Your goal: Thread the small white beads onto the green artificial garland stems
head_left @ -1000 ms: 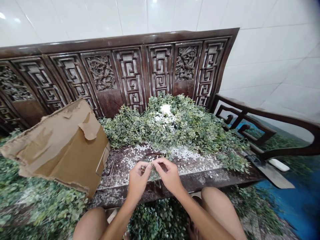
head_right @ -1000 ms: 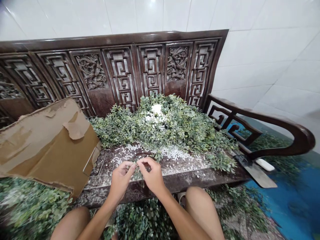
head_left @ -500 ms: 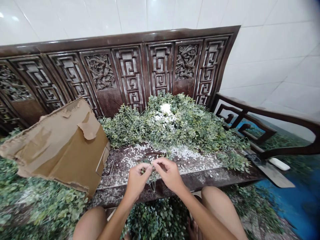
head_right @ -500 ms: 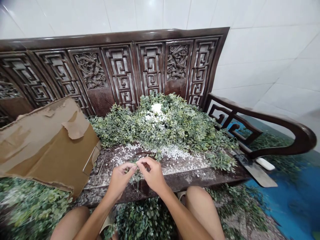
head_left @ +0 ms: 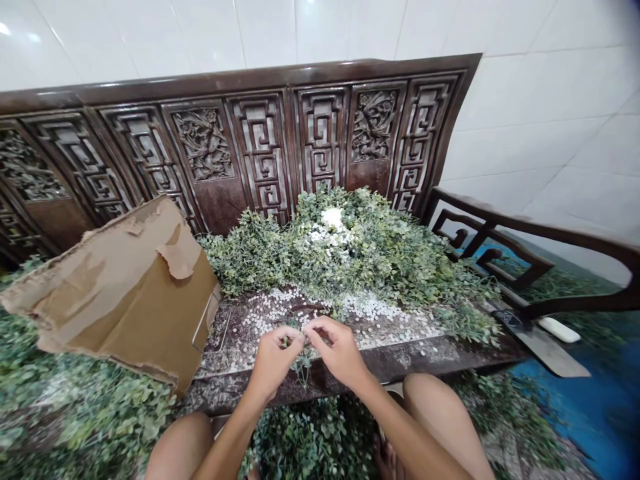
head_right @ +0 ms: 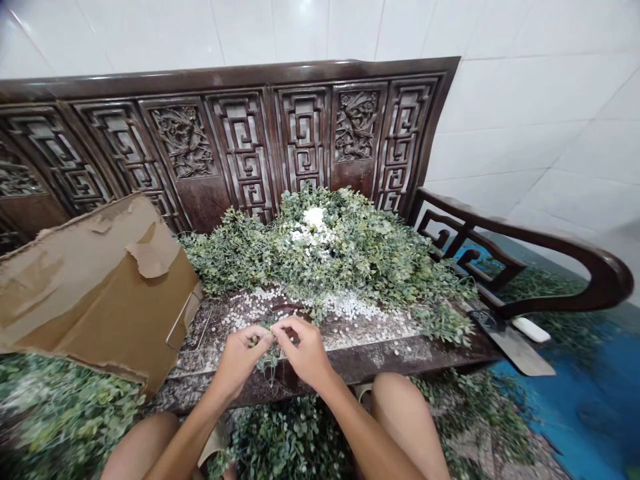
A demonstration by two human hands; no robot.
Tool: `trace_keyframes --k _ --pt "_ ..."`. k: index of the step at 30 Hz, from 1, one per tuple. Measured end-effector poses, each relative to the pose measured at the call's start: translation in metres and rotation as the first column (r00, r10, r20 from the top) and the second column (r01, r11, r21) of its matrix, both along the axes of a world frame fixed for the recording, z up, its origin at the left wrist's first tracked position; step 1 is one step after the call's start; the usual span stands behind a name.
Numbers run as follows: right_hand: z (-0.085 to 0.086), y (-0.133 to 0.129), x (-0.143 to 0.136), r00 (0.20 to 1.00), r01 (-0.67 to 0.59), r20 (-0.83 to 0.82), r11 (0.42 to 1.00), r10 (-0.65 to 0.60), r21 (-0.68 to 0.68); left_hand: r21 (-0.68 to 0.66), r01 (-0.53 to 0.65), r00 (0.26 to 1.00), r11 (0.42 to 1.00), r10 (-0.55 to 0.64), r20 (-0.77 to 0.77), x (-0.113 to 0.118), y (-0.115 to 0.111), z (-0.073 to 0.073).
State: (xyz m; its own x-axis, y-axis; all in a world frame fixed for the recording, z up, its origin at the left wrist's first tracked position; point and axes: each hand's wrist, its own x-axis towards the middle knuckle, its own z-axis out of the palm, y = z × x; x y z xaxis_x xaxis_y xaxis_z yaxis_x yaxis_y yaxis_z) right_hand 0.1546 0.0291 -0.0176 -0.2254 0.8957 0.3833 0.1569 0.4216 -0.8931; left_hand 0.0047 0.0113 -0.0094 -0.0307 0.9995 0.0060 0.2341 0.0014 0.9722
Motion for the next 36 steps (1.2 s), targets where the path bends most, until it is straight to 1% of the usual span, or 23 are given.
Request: trace_keyframes --k 6,17,28,36 --pt "0.0006 0.0001 0.0000 1.000 -0.001 -0.004 1.000 0.001 -0.019 -0.012 -0.004 0.999 1.000 0.005 0.031 0.0002 -0.0008 0.0005" --pt "-0.0031 0.0006 0.0004 1.000 -0.010 0.009 1.000 0.010 0.007 -0.008 -0.018 0.999 1.000 0.018 0.044 0.0009 -0.0012 0.0028" --pt "-0.0016 -0.0002 -0.0003 1.000 -0.024 0.010 1.000 0.024 0.009 -0.033 -0.011 0.995 0.999 0.014 0.100 0.0003 -0.0029 0.0026" --pt "-0.0022 -0.0002 -0.0006 1.000 -0.016 0.001 1.000 0.016 0.016 -0.036 -0.012 0.994 0.999 0.015 0.105 0.0003 -0.0024 0.0040"
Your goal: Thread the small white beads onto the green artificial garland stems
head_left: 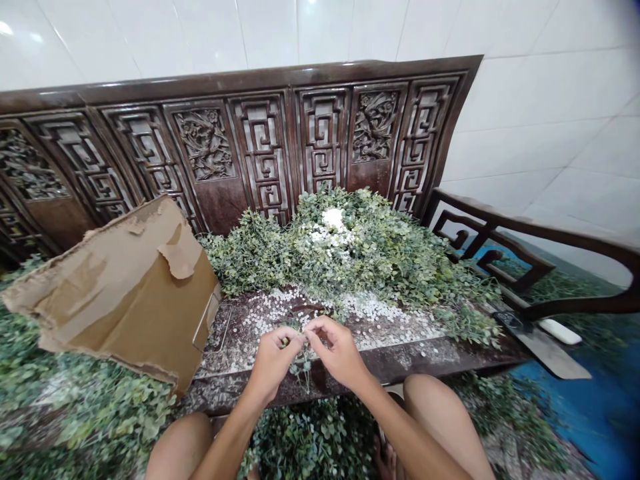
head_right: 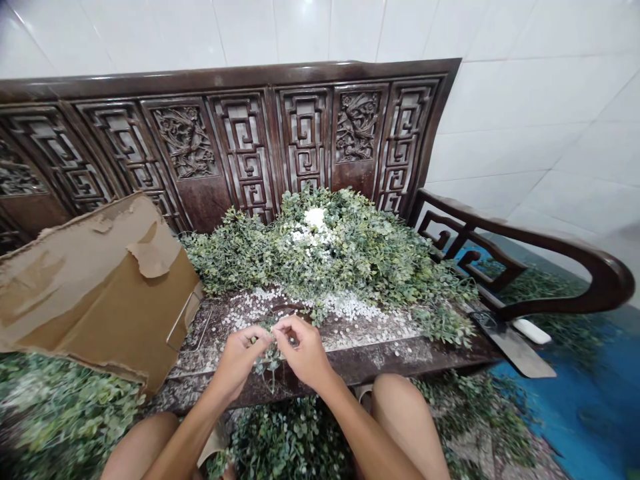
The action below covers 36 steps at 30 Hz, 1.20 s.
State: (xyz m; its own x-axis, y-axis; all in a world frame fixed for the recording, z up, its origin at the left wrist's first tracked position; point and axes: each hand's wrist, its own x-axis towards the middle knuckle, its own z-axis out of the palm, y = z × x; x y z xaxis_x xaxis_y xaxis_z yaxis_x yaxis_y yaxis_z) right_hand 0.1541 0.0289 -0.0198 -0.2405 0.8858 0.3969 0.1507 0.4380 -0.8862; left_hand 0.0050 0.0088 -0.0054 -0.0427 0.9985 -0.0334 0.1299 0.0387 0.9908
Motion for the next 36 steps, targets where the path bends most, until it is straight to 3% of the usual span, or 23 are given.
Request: trace_keyframes --k 22,36 --pt "0.0029 -0.0011 -0.0003 1.000 0.001 -0.007 1.000 -0.001 0.005 0.005 0.018 1.000 1.000 -0.018 -0.016 0.0004 -0.0007 0.0019" --pt "0.0051 0.0014 0.0049 0.996 -0.066 0.057 0.998 0.065 0.024 -0.007 0.030 0.999 1.000 -0.030 -0.011 0.0007 -0.0016 0.0020"
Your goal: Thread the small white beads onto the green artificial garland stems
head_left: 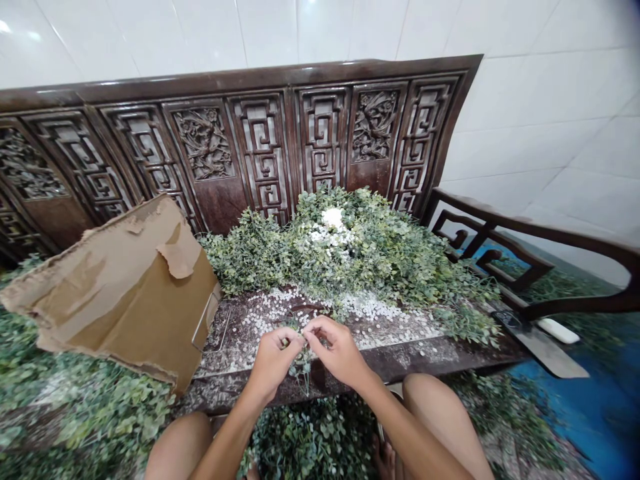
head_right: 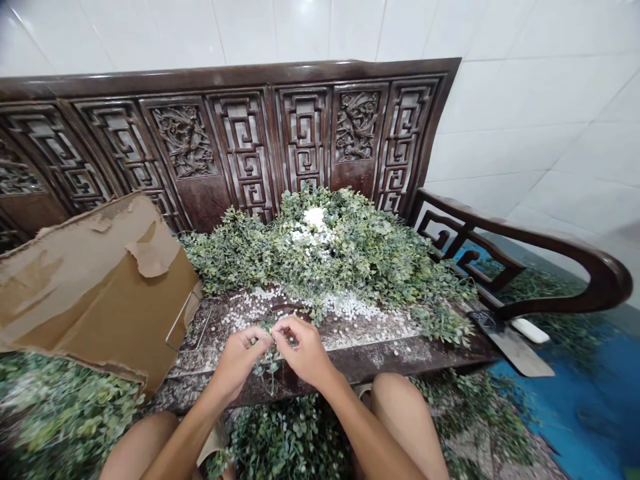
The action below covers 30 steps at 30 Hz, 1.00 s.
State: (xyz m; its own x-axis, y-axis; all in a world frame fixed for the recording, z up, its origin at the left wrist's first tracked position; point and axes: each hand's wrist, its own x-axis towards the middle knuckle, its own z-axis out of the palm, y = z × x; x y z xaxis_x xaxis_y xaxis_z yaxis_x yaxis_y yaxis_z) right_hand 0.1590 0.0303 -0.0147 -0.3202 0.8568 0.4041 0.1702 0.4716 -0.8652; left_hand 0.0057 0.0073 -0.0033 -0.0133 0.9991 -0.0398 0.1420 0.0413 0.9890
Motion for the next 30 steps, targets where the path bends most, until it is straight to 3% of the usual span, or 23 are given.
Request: trace_keyframes --k 4,10,17,22,30 --pt "0.005 0.003 0.008 0.995 -0.089 0.046 0.996 0.090 -0.021 -0.010 0.056 0.998 0.998 -0.056 -0.016 -0.001 -0.001 0.000" --pt "0.004 0.007 0.015 0.982 -0.191 -0.029 0.977 0.189 -0.093 -0.047 0.142 0.990 0.989 -0.143 -0.009 -0.003 -0.001 -0.004" --pt "0.004 0.011 0.019 0.988 -0.155 0.013 0.984 0.157 -0.089 -0.135 0.198 0.968 0.971 -0.172 0.181 -0.001 -0.002 0.000" --pt "0.007 0.012 0.020 0.990 -0.137 0.002 0.985 0.138 -0.100 -0.106 0.136 0.986 0.985 -0.124 0.109 -0.002 0.000 0.000" --pt "0.004 0.013 0.019 0.986 -0.165 0.000 0.982 0.166 -0.095 -0.026 0.147 0.989 0.989 -0.146 0.035 -0.006 -0.001 0.002"
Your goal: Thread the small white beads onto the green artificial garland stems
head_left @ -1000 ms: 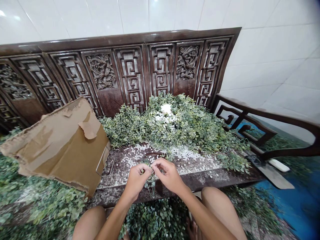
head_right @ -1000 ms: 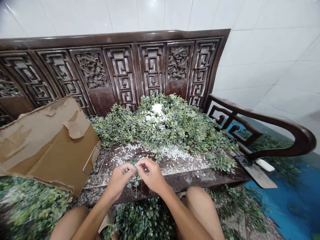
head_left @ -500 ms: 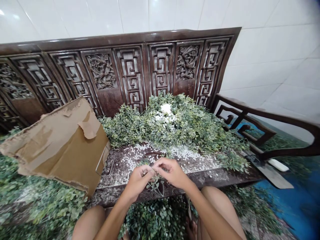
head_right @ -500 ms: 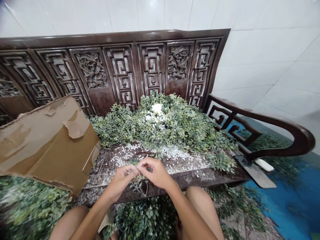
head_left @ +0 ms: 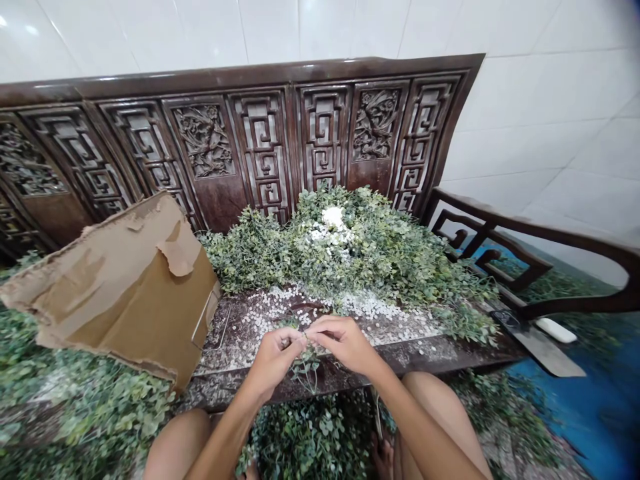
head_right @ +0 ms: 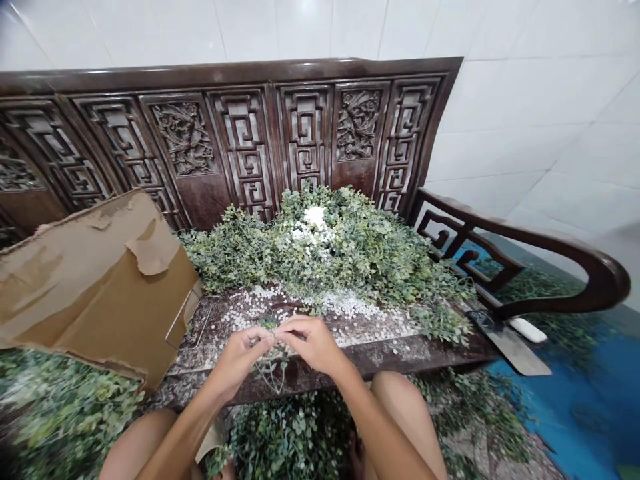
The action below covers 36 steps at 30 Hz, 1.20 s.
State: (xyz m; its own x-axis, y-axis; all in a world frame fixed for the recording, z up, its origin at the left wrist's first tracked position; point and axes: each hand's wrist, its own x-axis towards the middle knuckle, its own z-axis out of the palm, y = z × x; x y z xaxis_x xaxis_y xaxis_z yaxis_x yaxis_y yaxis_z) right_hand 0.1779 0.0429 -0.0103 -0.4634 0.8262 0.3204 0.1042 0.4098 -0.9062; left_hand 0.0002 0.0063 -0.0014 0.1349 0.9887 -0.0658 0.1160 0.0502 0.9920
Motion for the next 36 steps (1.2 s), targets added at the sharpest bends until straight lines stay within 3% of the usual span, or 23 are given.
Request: trace_keyframes --k 9,15,20,29,36 --pt "0.001 0.001 -0.002 0.996 -0.054 -0.071 0.989 0.045 -0.137 -0.007 0.040 0.998 0.999 -0.040 0.042 -0.004 0.001 -0.002" --pt "-0.003 0.000 -0.003 0.991 -0.041 -0.130 0.972 0.011 -0.230 -0.010 0.005 0.999 1.000 -0.005 0.035 -0.001 -0.001 -0.001" --pt "-0.007 -0.002 -0.008 0.995 -0.010 -0.102 0.977 -0.013 -0.215 0.033 -0.051 0.999 0.998 0.051 0.008 0.002 -0.001 -0.002" --pt "-0.017 -0.004 -0.019 0.979 0.130 -0.117 0.954 -0.167 -0.270 0.045 -0.169 0.985 0.985 0.166 0.051 0.006 0.002 -0.014" --pt "-0.020 -0.004 -0.020 0.966 0.151 -0.153 0.936 -0.207 -0.317 -0.033 -0.273 0.955 0.961 0.275 0.114 0.005 0.004 -0.016"
